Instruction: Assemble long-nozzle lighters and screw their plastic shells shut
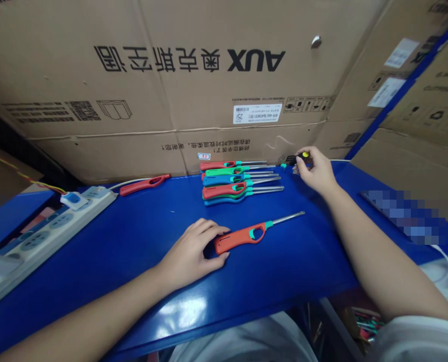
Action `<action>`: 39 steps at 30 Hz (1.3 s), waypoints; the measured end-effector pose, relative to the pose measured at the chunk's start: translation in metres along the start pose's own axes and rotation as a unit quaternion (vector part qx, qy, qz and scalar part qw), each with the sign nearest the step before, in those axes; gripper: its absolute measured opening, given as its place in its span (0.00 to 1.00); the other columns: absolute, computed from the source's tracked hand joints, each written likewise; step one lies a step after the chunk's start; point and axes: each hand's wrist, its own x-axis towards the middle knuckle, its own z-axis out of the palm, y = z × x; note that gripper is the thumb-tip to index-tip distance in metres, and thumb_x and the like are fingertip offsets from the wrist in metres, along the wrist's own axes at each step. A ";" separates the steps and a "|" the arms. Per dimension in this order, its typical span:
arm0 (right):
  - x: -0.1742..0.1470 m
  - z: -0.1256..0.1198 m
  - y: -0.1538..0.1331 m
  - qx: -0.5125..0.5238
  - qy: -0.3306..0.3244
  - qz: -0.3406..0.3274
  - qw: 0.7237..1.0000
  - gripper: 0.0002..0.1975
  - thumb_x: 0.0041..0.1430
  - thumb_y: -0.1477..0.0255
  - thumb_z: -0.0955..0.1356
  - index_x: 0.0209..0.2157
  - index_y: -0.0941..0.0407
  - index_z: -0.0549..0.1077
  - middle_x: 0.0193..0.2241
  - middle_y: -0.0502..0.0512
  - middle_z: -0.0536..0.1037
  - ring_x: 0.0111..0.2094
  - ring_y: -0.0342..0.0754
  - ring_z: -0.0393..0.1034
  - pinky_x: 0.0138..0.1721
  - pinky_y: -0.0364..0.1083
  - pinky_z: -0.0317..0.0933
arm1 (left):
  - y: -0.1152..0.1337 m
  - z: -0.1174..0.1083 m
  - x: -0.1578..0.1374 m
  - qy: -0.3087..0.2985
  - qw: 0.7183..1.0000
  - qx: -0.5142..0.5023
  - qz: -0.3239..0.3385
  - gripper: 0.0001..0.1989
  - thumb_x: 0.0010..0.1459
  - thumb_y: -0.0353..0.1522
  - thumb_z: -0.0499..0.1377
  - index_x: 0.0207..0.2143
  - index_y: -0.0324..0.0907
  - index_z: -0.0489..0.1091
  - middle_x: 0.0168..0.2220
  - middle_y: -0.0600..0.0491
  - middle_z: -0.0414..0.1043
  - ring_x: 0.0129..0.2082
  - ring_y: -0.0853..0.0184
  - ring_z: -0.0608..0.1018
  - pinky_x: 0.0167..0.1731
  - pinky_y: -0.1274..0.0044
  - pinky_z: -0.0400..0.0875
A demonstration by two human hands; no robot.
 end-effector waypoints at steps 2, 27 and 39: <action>0.000 0.004 0.004 -0.014 -0.005 -0.003 1.000 0.10 0.63 0.67 0.63 0.45 0.54 0.69 0.44 0.59 0.78 0.32 0.50 0.77 0.35 0.50 0.73 | 0.000 0.000 0.000 -0.001 1.000 -0.003 0.002 0.19 0.60 0.33 0.64 0.54 0.45 0.70 0.47 0.50 0.75 0.47 0.59 0.74 0.50 0.65 0.69; 0.001 0.012 0.006 -0.173 -0.134 0.185 0.958 0.17 0.51 0.71 0.70 0.45 0.57 0.73 0.39 0.61 0.79 0.26 0.49 0.74 0.32 0.48 0.70 | -0.002 0.000 0.001 0.002 1.000 0.000 0.011 0.16 0.64 0.36 0.62 0.53 0.44 0.71 0.46 0.49 0.75 0.46 0.60 0.76 0.47 0.67 0.72; -0.002 0.003 0.012 -0.218 -0.239 0.276 0.905 0.26 0.52 0.70 0.70 0.54 0.54 0.67 0.36 0.64 0.79 0.22 0.52 0.73 0.26 0.50 0.68 | 0.004 -0.009 -0.001 -0.059 0.993 0.098 -0.020 0.18 0.69 0.37 0.53 0.58 0.41 0.67 0.49 0.45 0.70 0.48 0.56 0.73 0.51 0.61 0.72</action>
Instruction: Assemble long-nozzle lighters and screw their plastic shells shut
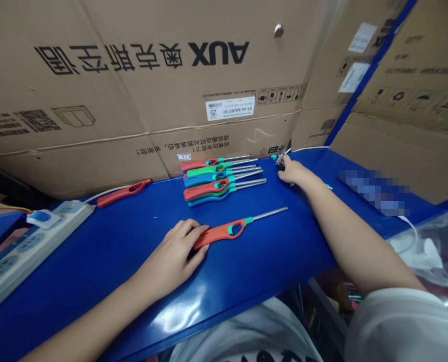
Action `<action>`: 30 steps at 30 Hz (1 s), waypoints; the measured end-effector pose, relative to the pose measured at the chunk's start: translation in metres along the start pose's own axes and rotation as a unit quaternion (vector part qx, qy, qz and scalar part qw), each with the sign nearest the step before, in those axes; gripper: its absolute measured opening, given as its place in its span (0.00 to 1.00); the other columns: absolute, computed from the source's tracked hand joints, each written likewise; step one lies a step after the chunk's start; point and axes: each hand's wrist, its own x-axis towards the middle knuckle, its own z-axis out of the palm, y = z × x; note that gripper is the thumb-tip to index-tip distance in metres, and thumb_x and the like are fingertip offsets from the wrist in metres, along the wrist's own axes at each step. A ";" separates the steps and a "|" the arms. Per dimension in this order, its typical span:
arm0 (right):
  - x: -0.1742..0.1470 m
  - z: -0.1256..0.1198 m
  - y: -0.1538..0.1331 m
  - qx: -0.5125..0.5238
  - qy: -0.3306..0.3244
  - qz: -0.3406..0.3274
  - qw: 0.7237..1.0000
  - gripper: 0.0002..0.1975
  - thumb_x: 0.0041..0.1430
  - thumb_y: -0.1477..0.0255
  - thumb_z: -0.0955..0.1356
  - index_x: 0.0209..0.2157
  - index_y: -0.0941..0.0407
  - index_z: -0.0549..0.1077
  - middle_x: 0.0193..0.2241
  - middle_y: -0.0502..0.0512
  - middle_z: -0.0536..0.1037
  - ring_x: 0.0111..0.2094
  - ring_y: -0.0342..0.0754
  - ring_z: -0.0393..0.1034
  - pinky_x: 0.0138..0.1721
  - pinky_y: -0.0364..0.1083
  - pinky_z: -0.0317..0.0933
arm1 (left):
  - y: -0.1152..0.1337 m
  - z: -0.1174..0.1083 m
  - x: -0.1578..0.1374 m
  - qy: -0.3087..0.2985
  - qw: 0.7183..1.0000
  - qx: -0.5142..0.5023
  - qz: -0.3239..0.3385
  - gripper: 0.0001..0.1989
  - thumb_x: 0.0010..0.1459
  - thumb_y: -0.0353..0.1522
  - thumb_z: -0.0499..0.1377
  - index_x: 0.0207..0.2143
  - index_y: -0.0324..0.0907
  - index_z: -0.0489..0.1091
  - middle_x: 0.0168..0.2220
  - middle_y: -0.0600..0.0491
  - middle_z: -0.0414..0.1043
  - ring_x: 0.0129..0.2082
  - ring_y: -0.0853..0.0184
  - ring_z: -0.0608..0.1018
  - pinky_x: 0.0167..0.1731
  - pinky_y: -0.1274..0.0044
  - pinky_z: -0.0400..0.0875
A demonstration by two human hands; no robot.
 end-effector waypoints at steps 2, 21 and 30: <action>-0.002 -0.003 -0.002 -0.007 0.000 0.003 1.000 0.27 0.51 0.70 0.70 0.54 0.53 0.68 0.38 0.64 0.79 0.27 0.55 0.76 0.30 0.52 0.70 | 0.001 -0.002 0.000 -0.014 1.000 0.022 -0.001 0.19 0.69 0.38 0.52 0.59 0.41 0.66 0.51 0.44 0.68 0.50 0.54 0.73 0.52 0.60 0.71; -0.021 -0.027 -0.022 0.092 0.202 -0.045 0.974 0.10 0.59 0.69 0.65 0.41 0.54 0.76 0.44 0.59 0.79 0.46 0.56 0.74 0.43 0.50 0.68 | 0.011 -0.029 0.041 0.062 0.990 0.101 0.073 0.14 0.71 0.31 0.46 0.52 0.40 0.66 0.47 0.42 0.66 0.45 0.56 0.71 0.47 0.63 0.73; -0.017 -0.012 -0.020 0.104 0.163 -0.099 0.976 0.12 0.59 0.72 0.65 0.43 0.56 0.76 0.38 0.57 0.82 0.38 0.51 0.76 0.37 0.45 0.65 | -0.054 -0.067 0.108 0.170 0.975 0.129 0.057 0.16 0.68 0.31 0.47 0.55 0.38 0.66 0.48 0.41 0.63 0.51 0.53 0.68 0.54 0.58 0.68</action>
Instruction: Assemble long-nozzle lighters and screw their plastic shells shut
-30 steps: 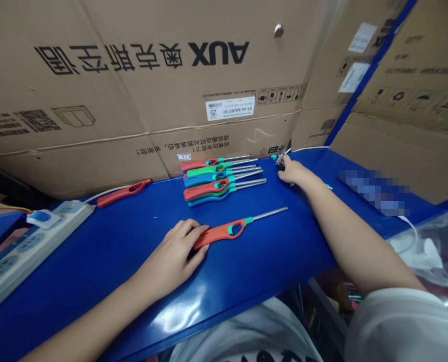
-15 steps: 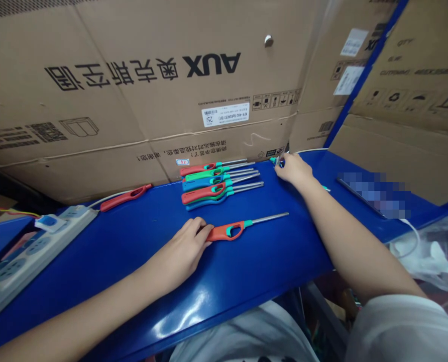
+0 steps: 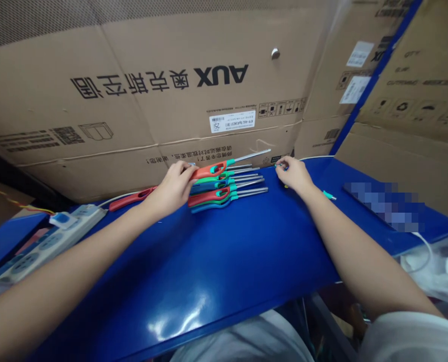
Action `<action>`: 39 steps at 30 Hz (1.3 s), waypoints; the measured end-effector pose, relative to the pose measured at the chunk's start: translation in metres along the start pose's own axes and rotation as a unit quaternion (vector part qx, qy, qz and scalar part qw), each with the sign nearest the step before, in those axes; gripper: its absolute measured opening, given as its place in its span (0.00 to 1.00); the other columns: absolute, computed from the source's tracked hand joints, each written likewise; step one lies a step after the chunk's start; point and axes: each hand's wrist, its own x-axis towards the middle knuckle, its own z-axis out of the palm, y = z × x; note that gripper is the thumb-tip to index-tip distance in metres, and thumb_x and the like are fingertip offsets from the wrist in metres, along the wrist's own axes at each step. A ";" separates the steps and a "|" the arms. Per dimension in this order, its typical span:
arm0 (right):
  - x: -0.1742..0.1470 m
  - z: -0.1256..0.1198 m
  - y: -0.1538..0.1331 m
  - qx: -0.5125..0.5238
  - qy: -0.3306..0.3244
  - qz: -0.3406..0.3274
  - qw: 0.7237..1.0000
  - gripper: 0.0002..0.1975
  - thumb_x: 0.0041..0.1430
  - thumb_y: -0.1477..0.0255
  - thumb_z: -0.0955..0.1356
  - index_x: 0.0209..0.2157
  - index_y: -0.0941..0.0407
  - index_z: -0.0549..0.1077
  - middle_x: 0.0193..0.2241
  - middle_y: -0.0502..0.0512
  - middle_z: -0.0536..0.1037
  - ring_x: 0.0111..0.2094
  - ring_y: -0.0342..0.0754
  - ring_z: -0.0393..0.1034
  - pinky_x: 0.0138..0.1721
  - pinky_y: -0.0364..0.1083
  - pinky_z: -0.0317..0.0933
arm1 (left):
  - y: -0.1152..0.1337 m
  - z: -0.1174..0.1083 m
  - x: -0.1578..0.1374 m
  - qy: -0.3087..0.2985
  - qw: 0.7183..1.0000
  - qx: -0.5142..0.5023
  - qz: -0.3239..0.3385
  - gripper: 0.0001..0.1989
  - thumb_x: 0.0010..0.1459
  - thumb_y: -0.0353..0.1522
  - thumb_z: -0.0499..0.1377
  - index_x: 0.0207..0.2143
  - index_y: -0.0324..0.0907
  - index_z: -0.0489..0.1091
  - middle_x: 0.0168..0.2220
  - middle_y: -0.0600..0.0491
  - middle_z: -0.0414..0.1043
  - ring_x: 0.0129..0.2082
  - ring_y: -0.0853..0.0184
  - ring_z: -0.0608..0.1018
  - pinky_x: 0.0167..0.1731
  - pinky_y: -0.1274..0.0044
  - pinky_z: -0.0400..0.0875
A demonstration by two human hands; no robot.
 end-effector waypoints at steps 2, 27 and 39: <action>-0.002 0.002 -0.002 -0.012 -0.029 -0.019 0.999 0.11 0.58 0.72 0.65 0.42 0.55 0.76 0.38 0.55 0.82 0.38 0.51 0.76 0.36 0.44 0.64 | -0.016 0.011 0.009 -0.017 1.000 -0.016 0.000 0.16 0.68 0.31 0.47 0.54 0.39 0.67 0.48 0.42 0.63 0.51 0.53 0.68 0.55 0.58 0.67; -0.005 -0.002 -0.009 -0.119 -0.126 0.016 0.985 0.10 0.59 0.68 0.66 0.37 0.53 0.79 0.42 0.59 0.83 0.45 0.59 0.77 0.37 0.47 0.66 | -0.094 0.062 0.034 -0.003 0.999 -0.027 0.034 0.17 0.68 0.35 0.52 0.52 0.39 0.73 0.46 0.42 0.69 0.50 0.54 0.72 0.54 0.59 0.69; -0.004 0.002 -0.006 -0.131 -0.130 0.012 0.983 0.11 0.60 0.67 0.65 0.38 0.53 0.79 0.42 0.58 0.83 0.45 0.58 0.76 0.38 0.46 0.65 | -0.087 0.053 0.028 -0.001 0.999 0.026 0.033 0.17 0.66 0.36 0.52 0.49 0.41 0.76 0.49 0.43 0.73 0.52 0.55 0.75 0.54 0.63 0.72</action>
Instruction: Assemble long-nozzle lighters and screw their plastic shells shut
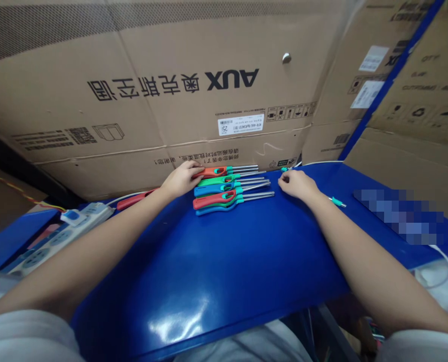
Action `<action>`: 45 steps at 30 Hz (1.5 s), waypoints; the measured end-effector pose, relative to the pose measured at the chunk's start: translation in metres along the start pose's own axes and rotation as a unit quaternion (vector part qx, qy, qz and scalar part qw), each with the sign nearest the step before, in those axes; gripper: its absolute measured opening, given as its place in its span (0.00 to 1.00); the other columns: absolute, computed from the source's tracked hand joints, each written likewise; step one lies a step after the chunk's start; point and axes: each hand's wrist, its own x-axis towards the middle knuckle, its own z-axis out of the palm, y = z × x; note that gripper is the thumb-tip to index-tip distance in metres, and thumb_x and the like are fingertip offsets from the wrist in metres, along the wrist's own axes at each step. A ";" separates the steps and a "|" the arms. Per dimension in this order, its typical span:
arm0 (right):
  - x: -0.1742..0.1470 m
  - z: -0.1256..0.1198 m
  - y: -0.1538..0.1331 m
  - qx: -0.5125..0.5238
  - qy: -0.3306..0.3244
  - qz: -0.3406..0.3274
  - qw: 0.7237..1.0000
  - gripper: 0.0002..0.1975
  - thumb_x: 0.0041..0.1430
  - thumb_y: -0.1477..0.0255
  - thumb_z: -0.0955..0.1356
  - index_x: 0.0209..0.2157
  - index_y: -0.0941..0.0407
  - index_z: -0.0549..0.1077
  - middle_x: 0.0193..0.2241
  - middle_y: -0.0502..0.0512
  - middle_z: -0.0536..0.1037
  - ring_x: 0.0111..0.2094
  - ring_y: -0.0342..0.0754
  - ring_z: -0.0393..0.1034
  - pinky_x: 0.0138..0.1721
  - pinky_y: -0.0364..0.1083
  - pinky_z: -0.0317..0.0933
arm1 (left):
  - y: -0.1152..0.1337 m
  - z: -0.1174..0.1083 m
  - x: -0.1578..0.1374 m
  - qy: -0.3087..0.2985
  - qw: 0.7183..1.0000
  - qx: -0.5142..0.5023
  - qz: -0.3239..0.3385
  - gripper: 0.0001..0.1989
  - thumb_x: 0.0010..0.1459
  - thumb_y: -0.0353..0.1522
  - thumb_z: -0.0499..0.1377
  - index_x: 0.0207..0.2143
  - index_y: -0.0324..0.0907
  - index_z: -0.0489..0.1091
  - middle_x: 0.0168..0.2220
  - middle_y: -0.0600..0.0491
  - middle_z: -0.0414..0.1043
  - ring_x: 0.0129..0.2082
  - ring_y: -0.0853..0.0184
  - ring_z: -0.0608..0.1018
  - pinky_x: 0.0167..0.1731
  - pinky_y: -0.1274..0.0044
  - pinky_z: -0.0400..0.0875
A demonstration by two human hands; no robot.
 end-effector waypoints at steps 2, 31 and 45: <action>0.000 0.000 0.000 -0.002 0.000 -0.001 1.000 0.11 0.60 0.67 0.65 0.38 0.54 0.79 0.41 0.58 0.83 0.45 0.58 0.76 0.37 0.46 0.65 | 0.001 -0.002 0.000 -0.005 1.000 0.009 0.000 0.17 0.65 0.35 0.52 0.49 0.40 0.77 0.50 0.42 0.73 0.51 0.55 0.75 0.53 0.63 0.73; -0.001 0.002 -0.004 0.003 -0.020 -0.064 0.998 0.16 0.66 0.60 0.64 0.34 0.54 0.78 0.37 0.57 0.83 0.39 0.54 0.75 0.32 0.46 0.59 | 0.021 -0.008 0.010 -0.037 0.993 0.068 -0.089 0.15 0.66 0.34 0.55 0.48 0.45 0.80 0.48 0.46 0.78 0.50 0.54 0.76 0.48 0.66 0.74; -0.002 -0.001 -0.004 -0.006 -0.018 -0.064 0.998 0.15 0.65 0.62 0.64 0.36 0.53 0.79 0.38 0.57 0.83 0.41 0.55 0.76 0.33 0.46 0.62 | 0.034 -0.014 0.009 -0.004 0.990 0.081 -0.114 0.12 0.63 0.38 0.59 0.44 0.45 0.80 0.45 0.48 0.79 0.48 0.56 0.77 0.42 0.69 0.74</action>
